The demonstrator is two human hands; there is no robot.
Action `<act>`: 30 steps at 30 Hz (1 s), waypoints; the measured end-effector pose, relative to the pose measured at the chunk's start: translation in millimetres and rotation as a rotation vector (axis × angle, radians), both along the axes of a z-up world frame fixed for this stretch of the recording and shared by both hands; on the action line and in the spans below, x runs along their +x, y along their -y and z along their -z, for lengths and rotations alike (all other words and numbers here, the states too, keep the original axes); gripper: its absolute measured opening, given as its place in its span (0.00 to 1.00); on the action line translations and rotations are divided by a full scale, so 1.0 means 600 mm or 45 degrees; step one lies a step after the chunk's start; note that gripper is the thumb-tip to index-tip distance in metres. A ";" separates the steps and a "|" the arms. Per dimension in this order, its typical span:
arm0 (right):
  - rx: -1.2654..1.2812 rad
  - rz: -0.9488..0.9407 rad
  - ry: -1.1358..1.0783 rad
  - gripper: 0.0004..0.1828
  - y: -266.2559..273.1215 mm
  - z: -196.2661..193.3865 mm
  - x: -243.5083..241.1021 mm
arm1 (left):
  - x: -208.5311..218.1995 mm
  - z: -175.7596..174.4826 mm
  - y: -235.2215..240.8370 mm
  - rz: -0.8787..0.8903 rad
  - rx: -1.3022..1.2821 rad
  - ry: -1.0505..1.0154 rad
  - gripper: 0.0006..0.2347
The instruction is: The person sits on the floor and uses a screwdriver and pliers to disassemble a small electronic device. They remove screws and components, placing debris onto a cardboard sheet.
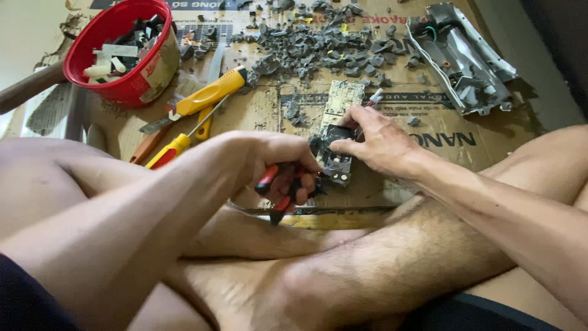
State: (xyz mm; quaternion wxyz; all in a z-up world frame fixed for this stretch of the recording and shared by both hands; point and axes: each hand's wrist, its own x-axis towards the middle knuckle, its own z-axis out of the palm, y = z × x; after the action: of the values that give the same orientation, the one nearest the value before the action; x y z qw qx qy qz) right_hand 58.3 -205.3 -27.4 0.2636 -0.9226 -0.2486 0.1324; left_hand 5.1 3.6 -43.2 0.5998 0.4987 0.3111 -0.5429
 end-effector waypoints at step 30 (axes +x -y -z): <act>0.036 -0.003 -0.064 0.28 0.002 0.003 -0.011 | -0.036 -0.038 0.010 -0.071 -0.082 0.255 0.14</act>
State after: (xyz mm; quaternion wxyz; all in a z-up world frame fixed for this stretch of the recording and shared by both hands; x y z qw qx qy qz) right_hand 51.9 -206.3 -28.9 0.2827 -0.9148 -0.2450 0.1523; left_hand -16.3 -2.2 -20.6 0.6586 0.5220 0.2458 -0.4831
